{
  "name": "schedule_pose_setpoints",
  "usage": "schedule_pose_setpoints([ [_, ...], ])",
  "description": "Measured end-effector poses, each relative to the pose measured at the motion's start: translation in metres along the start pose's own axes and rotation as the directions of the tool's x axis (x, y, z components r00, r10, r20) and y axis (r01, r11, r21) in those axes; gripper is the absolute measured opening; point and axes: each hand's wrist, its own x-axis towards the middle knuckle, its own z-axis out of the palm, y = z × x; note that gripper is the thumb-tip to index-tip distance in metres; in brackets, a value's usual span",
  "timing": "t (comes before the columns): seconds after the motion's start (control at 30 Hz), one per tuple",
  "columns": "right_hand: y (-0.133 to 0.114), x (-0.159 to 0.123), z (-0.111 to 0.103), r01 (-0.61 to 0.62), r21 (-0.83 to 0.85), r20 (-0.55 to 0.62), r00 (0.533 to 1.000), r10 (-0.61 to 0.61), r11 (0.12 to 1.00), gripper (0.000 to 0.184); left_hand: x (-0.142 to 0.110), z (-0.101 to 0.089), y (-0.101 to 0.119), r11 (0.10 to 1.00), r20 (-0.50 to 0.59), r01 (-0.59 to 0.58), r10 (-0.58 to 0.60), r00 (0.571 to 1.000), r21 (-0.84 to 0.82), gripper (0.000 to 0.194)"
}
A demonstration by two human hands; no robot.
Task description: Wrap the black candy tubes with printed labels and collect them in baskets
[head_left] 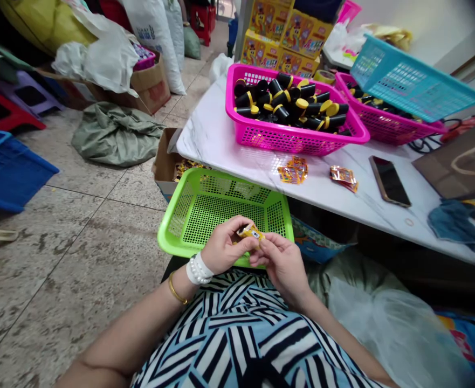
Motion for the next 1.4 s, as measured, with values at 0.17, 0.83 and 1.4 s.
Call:
schedule_pose_setpoints([
  [0.17, 0.000, 0.006, -0.003, -0.181, 0.146, 0.112, 0.980, 0.166, 0.973, 0.032, 0.001, -0.005, -0.003, 0.989, 0.004, -0.110, 0.110, 0.994, 0.094, 0.027],
  [0.83, 0.008, 0.007, -0.027, 0.721, -0.606, 0.364, 0.626, -0.690, 0.336, 0.039, -0.010, -0.004, 0.001, 0.958, -0.293, 0.267, -0.286, 0.912, -0.104, 0.029],
  [1.4, 0.006, 0.000, -0.023, 0.515, -0.508, 0.232, 0.854, -0.465, 0.691, 0.024, -0.019, -0.005, 0.011, 0.865, 0.144, -0.142, 0.082, 0.986, 0.482, 0.023],
])
